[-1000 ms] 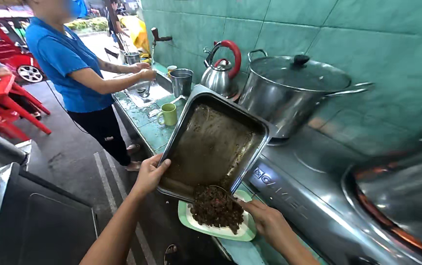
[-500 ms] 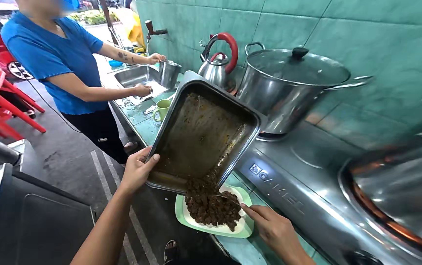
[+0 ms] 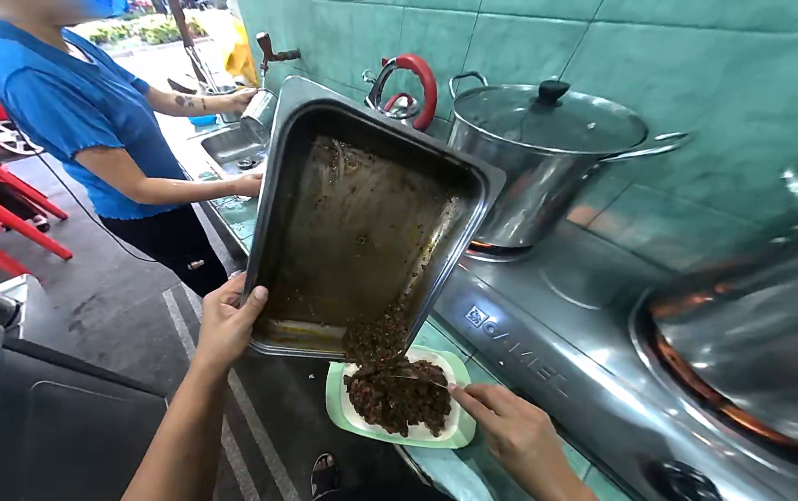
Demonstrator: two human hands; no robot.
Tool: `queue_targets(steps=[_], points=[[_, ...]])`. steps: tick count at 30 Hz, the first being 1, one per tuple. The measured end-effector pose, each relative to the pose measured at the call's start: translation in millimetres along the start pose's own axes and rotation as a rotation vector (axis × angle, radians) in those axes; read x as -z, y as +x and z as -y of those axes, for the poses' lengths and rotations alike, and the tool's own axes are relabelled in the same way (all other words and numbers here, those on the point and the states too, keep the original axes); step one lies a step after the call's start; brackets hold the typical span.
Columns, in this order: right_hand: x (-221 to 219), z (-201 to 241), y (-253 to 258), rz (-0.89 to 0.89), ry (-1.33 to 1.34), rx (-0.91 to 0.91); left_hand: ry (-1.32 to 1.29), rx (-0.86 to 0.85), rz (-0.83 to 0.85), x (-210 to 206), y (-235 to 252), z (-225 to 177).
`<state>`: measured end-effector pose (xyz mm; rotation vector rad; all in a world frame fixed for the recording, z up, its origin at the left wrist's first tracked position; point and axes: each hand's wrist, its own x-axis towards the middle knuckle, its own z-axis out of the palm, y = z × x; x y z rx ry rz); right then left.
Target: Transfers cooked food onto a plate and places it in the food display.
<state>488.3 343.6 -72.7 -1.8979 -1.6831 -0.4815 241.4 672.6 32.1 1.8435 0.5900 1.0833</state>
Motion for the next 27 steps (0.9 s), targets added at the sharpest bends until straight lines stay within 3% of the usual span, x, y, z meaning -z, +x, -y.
queue_targets(steps=[6, 13, 20, 27], points=[[-22, 16, -5, 0.025, -0.065, -0.025, -0.031, -0.037, -0.022, -3, 0, -2], [18, 32, 6, 0.02, -0.097, -0.072, 0.034, -0.017, -0.068, -2, 0, -12], [-1, 39, 1, 0.125, -0.086, -0.084, -0.026, 0.065, -0.118, -11, -3, -10], [35, 34, 0, 0.211, -0.091, -0.134, -0.027, 0.061, -0.088, -4, -5, -11]])
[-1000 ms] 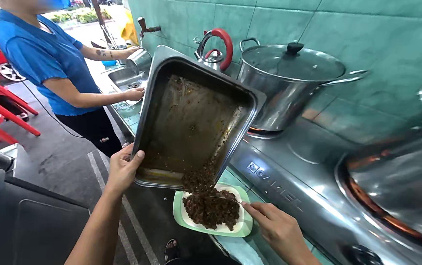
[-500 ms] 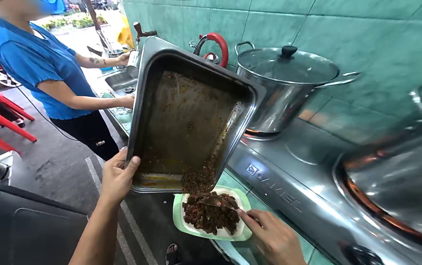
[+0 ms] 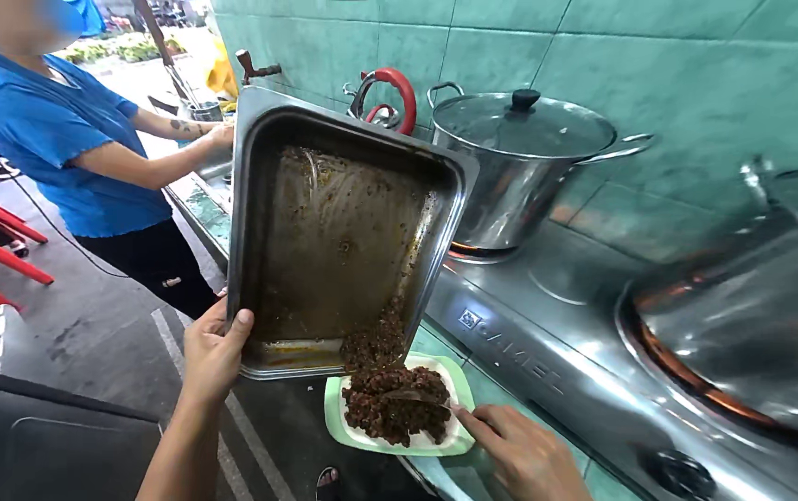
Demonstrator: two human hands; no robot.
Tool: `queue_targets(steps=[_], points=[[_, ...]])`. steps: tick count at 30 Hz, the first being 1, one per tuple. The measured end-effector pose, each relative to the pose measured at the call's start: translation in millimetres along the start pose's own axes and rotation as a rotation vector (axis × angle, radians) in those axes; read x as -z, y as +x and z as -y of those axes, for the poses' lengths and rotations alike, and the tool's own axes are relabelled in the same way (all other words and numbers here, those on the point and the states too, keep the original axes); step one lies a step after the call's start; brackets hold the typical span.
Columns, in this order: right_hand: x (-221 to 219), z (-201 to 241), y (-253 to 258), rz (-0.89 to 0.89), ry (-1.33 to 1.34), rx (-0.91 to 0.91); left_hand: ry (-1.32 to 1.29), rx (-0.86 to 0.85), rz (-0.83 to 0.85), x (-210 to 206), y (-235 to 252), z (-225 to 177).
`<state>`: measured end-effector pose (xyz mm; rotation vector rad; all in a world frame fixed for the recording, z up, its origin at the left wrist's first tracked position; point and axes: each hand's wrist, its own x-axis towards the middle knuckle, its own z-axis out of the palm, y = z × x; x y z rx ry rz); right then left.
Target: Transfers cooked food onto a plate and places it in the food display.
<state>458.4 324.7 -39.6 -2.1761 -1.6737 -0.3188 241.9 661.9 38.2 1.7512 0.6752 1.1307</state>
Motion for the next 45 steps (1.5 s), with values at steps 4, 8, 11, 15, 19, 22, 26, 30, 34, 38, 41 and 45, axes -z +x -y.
queue_targets(steps=[4, 8, 11, 15, 19, 22, 26, 30, 34, 38, 41, 45], points=[[5, -19, -6, 0.054, 0.003, -0.063, 0.001, -0.021, -0.006, -3, 0, 7], [10, -22, -1, -0.04, 0.015, -0.048, -0.004, -0.016, -0.013, -6, -1, 9], [-6, -16, 10, -0.134, 0.037, -0.026, 0.002, -0.008, -0.017, -8, 0, 9], [-41, -10, 17, -0.099, 0.038, -0.025, 0.011, -0.007, -0.032, -10, 3, 9], [-30, -14, 16, -0.116, 0.043, -0.021, 0.04, -0.01, -0.035, -6, 2, 7], [-7, -24, 10, -0.145, 0.032, -0.04, 0.022, -0.016, -0.034, -3, 1, 10], [-10, -44, -11, -0.082, 0.006, -0.081, 0.006, 0.001, -0.038, -8, 0, 15], [2, -38, -18, -0.061, 0.027, -0.071, -0.04, 0.018, -0.037, -15, -2, 18], [10, -20, -10, -0.052, 0.108, -0.028, -0.032, 0.01, -0.013, -15, -2, 16], [-5, -13, -12, 0.007, 0.121, 0.016, -0.013, -0.009, 0.001, -15, -2, 15], [4, -17, -16, 0.094, 0.106, -0.006, -0.014, -0.005, 0.01, -11, -4, 13], [22, -18, -16, 0.099, 0.096, -0.016, 0.004, -0.008, 0.022, -9, -7, 14]])
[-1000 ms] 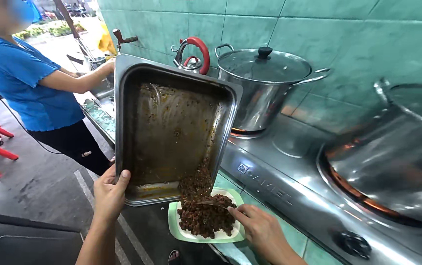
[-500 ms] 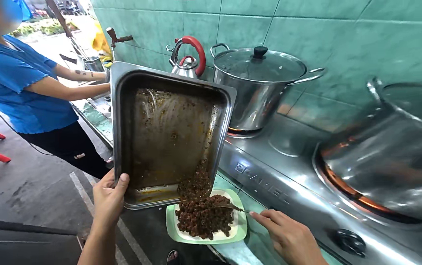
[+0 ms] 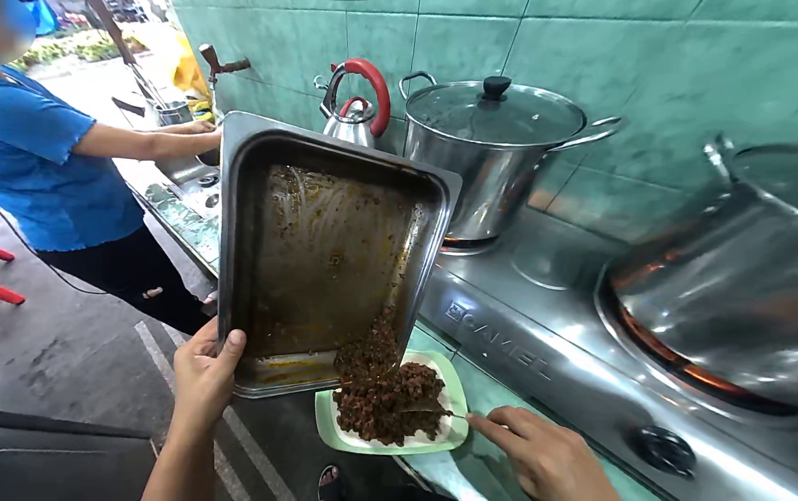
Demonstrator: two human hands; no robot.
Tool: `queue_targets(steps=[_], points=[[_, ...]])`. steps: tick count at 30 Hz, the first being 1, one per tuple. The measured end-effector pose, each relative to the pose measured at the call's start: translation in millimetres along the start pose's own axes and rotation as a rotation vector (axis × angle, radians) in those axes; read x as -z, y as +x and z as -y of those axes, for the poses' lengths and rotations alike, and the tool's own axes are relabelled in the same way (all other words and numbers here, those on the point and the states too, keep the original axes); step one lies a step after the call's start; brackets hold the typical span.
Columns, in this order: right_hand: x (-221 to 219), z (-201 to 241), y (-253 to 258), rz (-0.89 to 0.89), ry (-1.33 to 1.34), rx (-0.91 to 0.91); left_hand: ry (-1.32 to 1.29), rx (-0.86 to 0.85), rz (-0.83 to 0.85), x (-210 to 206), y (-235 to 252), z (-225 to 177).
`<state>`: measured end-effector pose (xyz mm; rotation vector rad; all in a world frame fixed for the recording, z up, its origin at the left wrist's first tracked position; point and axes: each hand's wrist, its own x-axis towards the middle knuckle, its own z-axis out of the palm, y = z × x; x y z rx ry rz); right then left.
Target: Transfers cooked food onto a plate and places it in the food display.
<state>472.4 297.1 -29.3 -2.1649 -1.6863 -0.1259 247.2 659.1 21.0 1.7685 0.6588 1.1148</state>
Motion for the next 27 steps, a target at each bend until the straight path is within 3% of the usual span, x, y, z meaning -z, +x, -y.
queue_targets(steps=[7, 12, 17, 27], points=[[7, -1, -1, 0.071, 0.017, -0.009, -0.022, 0.024, -0.008, -4, -2, -5], [10, 3, 20, -0.15, 0.094, 0.032, -0.04, 0.021, -0.006, -2, 0, -6], [-16, 20, 71, -0.381, 0.089, 0.15, -0.069, 0.031, 0.021, -12, 4, -12], [-44, 53, 128, -0.44, 0.044, 0.248, -0.012, 0.137, 0.08, -23, 6, -22]])
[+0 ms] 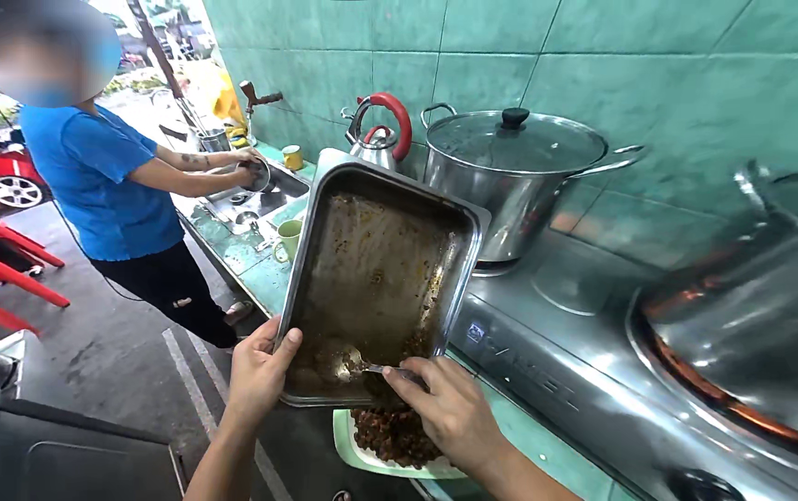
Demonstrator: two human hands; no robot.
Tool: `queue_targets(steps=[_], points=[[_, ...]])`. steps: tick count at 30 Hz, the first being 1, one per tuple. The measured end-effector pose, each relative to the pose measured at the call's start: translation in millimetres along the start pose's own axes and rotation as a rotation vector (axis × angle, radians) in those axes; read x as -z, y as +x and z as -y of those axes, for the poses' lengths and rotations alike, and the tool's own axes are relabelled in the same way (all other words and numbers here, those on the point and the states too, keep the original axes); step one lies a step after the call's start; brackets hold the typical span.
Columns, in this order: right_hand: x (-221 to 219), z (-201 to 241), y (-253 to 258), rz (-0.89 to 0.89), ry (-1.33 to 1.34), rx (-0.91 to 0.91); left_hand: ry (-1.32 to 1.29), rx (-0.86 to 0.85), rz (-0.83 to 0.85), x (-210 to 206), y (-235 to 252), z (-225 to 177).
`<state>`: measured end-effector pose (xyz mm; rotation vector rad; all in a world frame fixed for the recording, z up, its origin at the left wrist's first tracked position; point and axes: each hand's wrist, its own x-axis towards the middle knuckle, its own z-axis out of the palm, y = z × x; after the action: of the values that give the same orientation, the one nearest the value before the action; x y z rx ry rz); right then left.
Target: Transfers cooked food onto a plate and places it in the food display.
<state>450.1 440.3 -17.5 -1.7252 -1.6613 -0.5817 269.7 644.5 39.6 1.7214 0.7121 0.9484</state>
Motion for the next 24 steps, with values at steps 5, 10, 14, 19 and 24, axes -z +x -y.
queue_targets(steps=[5, 10, 14, 19, 24], points=[[6, -30, -38, 0.065, -0.051, -0.033, 0.028, -0.057, -0.032, 15, -2, -2], [18, -39, -51, 0.039, -0.039, -0.092, 0.003, -0.031, -0.07, 15, -2, -1], [16, -16, -29, -0.004, 0.006, -0.052, -0.029, 0.001, -0.061, -4, 0, -6], [14, -28, -40, 0.005, -0.018, -0.038, -0.011, -0.074, -0.024, 1, 0, -11], [25, -49, -62, 0.022, -0.009, -0.078, 0.032, -0.077, -0.059, 14, -1, -9]])
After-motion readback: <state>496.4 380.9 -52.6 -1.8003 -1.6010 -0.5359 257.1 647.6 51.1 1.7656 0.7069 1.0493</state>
